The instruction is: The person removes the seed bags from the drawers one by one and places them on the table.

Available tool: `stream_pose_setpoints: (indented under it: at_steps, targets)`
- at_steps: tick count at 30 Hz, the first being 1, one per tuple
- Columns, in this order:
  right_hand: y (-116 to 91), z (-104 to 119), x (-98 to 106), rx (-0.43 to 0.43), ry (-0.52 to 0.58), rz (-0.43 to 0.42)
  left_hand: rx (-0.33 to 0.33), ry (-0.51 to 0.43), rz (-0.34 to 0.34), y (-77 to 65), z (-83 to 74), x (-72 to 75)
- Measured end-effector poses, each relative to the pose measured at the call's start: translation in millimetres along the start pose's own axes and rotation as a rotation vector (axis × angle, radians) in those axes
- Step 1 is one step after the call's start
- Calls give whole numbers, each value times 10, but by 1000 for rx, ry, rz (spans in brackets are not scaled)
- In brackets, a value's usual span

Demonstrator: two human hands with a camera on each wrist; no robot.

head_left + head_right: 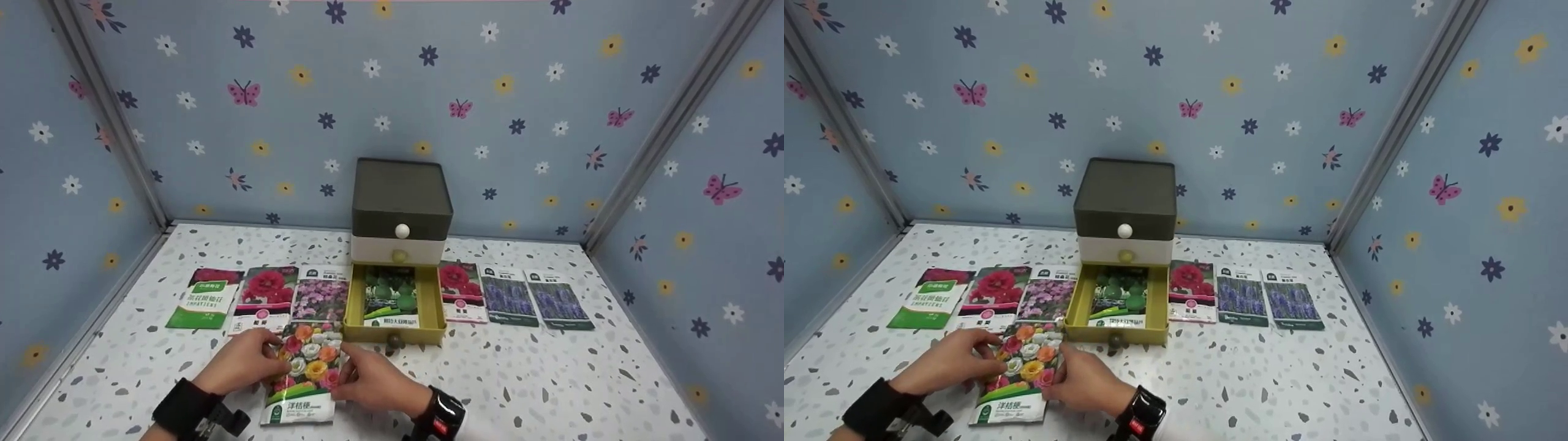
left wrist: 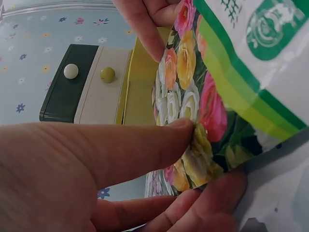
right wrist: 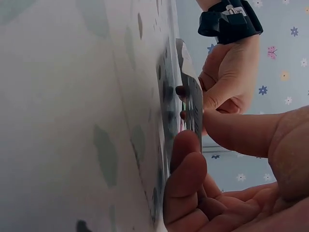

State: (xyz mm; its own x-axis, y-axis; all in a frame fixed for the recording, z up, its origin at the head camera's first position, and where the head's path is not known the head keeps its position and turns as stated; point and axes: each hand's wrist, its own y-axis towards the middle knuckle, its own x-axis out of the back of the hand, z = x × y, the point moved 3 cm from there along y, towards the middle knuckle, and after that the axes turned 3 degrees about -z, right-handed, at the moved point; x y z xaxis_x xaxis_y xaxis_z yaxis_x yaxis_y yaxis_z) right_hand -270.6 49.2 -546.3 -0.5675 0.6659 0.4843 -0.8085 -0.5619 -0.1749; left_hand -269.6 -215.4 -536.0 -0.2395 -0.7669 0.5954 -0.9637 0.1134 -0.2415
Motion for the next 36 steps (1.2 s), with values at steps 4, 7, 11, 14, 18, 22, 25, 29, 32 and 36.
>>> stream_pose_setpoints:
  at_steps: [4,7,11,14,18,22,25,29,32,36]
  targets:
    - [10,-18,-7,-23,-11,29,6,36,-14,-14,-18,-21]
    - [16,-24,-10,-37,-25,38,2,66,-24,-24,-40,-24]
    - [7,-16,-22,-32,-62,33,10,107,-37,-30,-57,-26]
    - [-4,-8,-31,-24,-79,27,11,151,-50,-30,-78,-26]
    - [-5,-6,-36,-30,-93,30,15,197,-64,-35,-103,-33]
    - [-2,-18,-42,-54,-123,37,31,198,-60,-44,-101,-47]
    - [-2,-24,-48,-68,-131,36,37,217,-49,-39,-100,-46]
    - [-1,-16,-50,-75,-152,20,44,261,-35,-17,-102,-41]
    - [0,-6,-44,-97,-163,14,55,270,-29,-5,-101,-43]
    - [5,4,-29,-115,-167,11,64,271,-30,-5,-106,-49]
